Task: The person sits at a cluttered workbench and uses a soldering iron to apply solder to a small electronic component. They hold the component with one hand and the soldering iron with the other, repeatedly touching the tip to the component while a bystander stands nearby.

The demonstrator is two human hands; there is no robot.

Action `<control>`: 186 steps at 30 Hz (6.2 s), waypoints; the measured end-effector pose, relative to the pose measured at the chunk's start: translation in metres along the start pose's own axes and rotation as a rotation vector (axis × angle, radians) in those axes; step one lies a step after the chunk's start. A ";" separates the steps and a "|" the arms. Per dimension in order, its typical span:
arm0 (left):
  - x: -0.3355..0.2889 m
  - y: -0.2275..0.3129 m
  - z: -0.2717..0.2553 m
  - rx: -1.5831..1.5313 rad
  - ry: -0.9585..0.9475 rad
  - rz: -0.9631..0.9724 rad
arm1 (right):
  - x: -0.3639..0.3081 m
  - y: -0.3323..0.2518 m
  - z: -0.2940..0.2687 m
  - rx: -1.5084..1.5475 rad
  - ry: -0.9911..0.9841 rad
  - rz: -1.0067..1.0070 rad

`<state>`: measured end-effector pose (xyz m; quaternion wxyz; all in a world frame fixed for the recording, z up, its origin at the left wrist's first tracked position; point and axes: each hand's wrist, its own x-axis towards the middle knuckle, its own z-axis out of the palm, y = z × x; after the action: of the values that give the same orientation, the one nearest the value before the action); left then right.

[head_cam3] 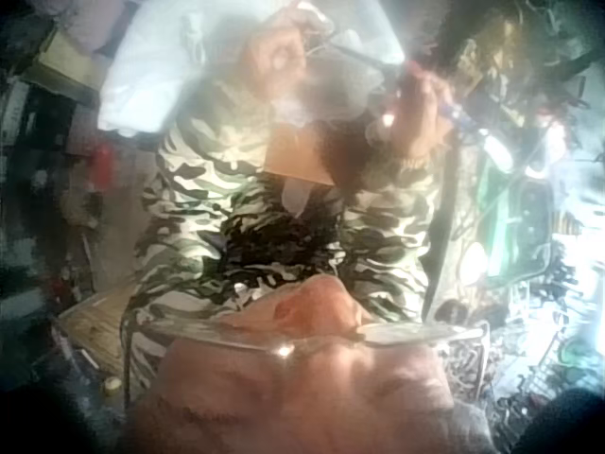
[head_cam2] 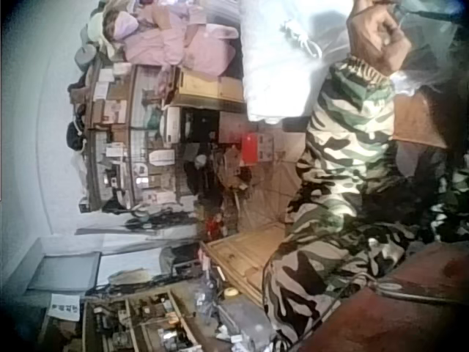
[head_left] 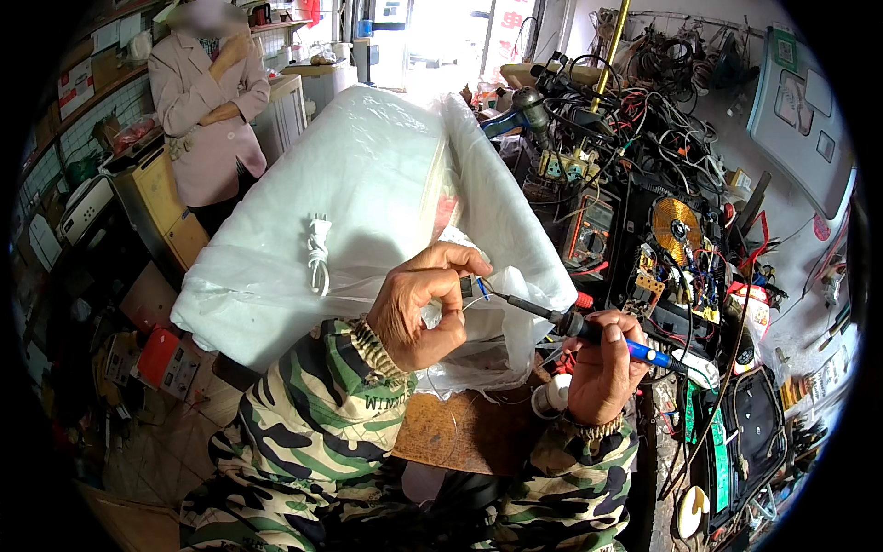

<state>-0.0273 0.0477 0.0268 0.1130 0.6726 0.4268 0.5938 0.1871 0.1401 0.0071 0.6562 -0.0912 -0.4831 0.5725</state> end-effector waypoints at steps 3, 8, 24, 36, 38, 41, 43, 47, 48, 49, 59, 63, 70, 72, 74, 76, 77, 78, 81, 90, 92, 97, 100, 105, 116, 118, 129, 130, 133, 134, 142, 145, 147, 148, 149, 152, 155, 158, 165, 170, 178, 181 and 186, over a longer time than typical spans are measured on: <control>0.000 0.001 -0.001 -0.003 -0.006 -0.009 | 0.000 -0.001 0.000 -0.010 -0.004 0.007; -0.001 -0.004 -0.001 -0.002 -0.010 -0.017 | 0.001 -0.001 -0.001 -0.005 -0.023 0.002; 0.000 -0.001 -0.001 0.061 -0.017 -0.007 | 0.000 -0.002 0.001 -0.025 -0.001 0.000; 0.001 0.001 -0.001 0.025 -0.031 -0.004 | 0.000 -0.001 0.000 -0.041 -0.004 -0.011; 0.000 0.001 -0.001 0.009 -0.024 -0.008 | 0.000 0.000 0.000 -0.036 -0.007 -0.015; 0.000 0.001 -0.002 -0.004 -0.023 -0.009 | 0.000 -0.001 0.001 -0.038 -0.013 -0.014; 0.000 0.001 -0.001 -0.007 -0.019 -0.003 | 0.000 -0.001 0.001 -0.035 -0.022 -0.010; 0.001 -0.001 0.000 -0.009 -0.016 0.013 | 0.000 -0.002 -0.003 -0.037 -0.032 -0.001; 0.001 0.000 0.000 -0.001 -0.016 0.011 | 0.000 0.000 -0.005 -0.038 -0.034 0.007; 0.001 0.000 -0.001 -0.001 -0.013 0.007 | 0.000 0.001 -0.005 -0.031 -0.033 -0.002; 0.000 0.000 0.000 0.006 -0.010 0.008 | -0.001 0.001 -0.001 -0.060 0.008 -0.057; 0.000 0.002 0.000 0.022 -0.010 -0.018 | 0.000 0.002 -0.002 -0.063 0.009 -0.051; 0.000 0.000 -0.001 0.022 -0.018 0.004 | -0.001 0.000 -0.001 -0.086 -0.024 -0.048; 0.000 0.001 0.001 0.016 -0.008 0.002 | 0.000 0.001 -0.001 -0.089 -0.022 -0.056; 0.000 -0.002 0.001 -0.003 -0.008 0.004 | 0.000 0.002 -0.003 -0.096 -0.031 -0.070; -0.001 -0.002 0.000 -0.002 -0.013 0.002 | 0.000 0.002 -0.001 -0.092 -0.013 -0.085; -0.001 -0.001 0.000 0.007 -0.019 0.001 | 0.000 0.001 0.003 -0.086 0.011 -0.092; -0.001 0.000 -0.001 0.014 -0.026 -0.001 | -0.001 0.000 0.005 -0.081 0.036 -0.099; -0.001 -0.002 0.000 0.020 -0.007 0.036 | 0.000 0.001 -0.001 -0.123 0.034 -0.060; 0.000 -0.002 0.001 -0.018 -0.002 0.026 | 0.001 0.005 -0.006 -0.142 0.020 -0.076; -0.001 -0.002 0.000 -0.016 -0.005 0.023 | 0.000 0.001 -0.001 -0.123 0.015 -0.059; 0.000 0.001 0.001 -0.040 -0.004 0.000 | 0.000 0.001 -0.003 -0.100 -0.013 -0.052; -0.001 0.001 0.000 -0.048 -0.011 -0.015 | 0.000 0.001 -0.001 -0.088 -0.009 -0.052; -0.001 -0.004 0.000 -0.076 -0.021 0.008 | 0.000 0.003 -0.005 -0.101 -0.041 -0.068; -0.001 -0.003 -0.002 -0.076 -0.027 -0.009 | 0.000 0.002 -0.001 -0.103 0.019 -0.062; -0.001 -0.003 -0.002 -0.069 -0.026 -0.012 | 0.000 0.001 0.000 -0.100 0.016 -0.060; 0.000 0.002 0.000 0.021 -0.009 0.008 | 0.000 0.001 0.001 -0.090 0.024 -0.056; 0.000 0.002 0.000 0.020 -0.002 0.010 | -0.001 0.000 0.001 -0.092 0.018 -0.048; -0.001 0.001 0.001 0.018 0.010 0.013 | -0.001 -0.001 -0.001 -0.096 0.007 -0.026; -0.001 0.001 0.001 0.017 0.011 0.013 | -0.001 -0.001 -0.002 -0.099 0.005 -0.019; 0.000 0.002 0.001 0.014 0.015 0.005 | 0.001 0.002 -0.004 -0.050 0.053 -0.104; 0.000 0.003 0.001 0.019 0.008 0.022 | 0.001 0.001 -0.004 -0.053 0.053 -0.108; 0.000 0.001 0.001 0.018 0.010 0.041 | 0.001 0.001 -0.002 -0.039 0.062 -0.113; 0.000 0.000 0.001 0.020 0.012 0.049 | 0.001 0.001 -0.002 -0.033 0.070 -0.110; 0.000 -0.001 0.001 0.022 0.015 0.057 | 0.002 0.001 -0.003 -0.026 0.077 -0.106; 0.000 0.002 0.002 0.017 0.016 0.033 | 0.002 0.000 -0.005 -0.009 0.051 -0.078; 0.000 0.000 0.002 0.029 0.020 0.044 | 0.001 -0.002 -0.004 -0.007 0.033 -0.040; -0.001 0.002 0.002 0.082 0.000 0.037 | 0.001 -0.001 -0.002 -0.038 0.047 -0.026; 0.000 0.004 0.000 0.100 -0.043 0.029 | 0.001 0.000 -0.004 -0.058 0.046 -0.062; -0.002 -0.004 0.001 -0.319 0.012 -0.063 | 0.002 0.003 0.000 -0.243 0.097 -0.083; -0.005 -0.005 0.011 -0.693 -0.102 -0.246 | -0.007 0.010 0.009 -0.343 -0.199 -0.097; -0.006 0.003 0.014 -0.606 -0.173 -0.248 | -0.008 0.010 0.008 -0.491 -0.294 -0.108; -0.008 0.002 0.021 -0.429 -0.295 -0.151 | -0.010 0.017 0.005 -0.518 -0.251 -0.075</control>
<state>-0.0071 0.0481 0.0169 0.3578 0.6789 0.3192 0.5561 0.1736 0.1354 -0.0071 0.5666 -0.1664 -0.6938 0.4122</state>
